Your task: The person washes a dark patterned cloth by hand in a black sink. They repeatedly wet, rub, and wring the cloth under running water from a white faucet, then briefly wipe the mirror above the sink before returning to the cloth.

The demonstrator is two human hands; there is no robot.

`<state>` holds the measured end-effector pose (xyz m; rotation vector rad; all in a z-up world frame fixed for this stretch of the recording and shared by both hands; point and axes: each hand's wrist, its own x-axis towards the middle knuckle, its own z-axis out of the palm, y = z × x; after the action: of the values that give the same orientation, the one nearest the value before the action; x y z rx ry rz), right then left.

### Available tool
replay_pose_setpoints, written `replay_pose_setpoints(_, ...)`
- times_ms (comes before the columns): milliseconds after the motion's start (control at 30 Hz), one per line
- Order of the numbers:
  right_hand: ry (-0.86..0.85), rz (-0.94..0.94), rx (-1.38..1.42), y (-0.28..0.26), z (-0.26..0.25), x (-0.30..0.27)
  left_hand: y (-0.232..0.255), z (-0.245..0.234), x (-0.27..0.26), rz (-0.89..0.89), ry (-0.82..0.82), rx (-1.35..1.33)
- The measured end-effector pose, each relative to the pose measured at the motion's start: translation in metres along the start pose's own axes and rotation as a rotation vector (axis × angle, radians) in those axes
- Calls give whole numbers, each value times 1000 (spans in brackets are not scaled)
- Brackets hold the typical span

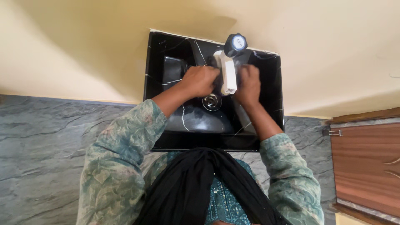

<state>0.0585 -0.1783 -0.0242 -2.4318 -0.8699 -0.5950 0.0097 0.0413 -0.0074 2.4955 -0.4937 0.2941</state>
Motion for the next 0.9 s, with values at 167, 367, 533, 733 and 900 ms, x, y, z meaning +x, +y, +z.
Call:
replay_pose_setpoints(167, -104, 16, 29, -21, -10, 1, 4, -11, 3, -198, 122, -92)
replay_pose_setpoints(367, 316, 200, 199, 21, -42, 11, -19, -27, 6, -107, -64, -384)
replay_pose_setpoints(533, 545, 153, 713, -3, -52, 11, -9, -2, 3, -5, -397, -365)
replay_pose_setpoints(733, -14, -315, 648, -51, -55, 15, -2, -14, 1, -84, -425, -169)
replay_pose_setpoints(900, 37, 19, 795, -33, -33, 22, -1, -22, -1, -166, -366, -152)
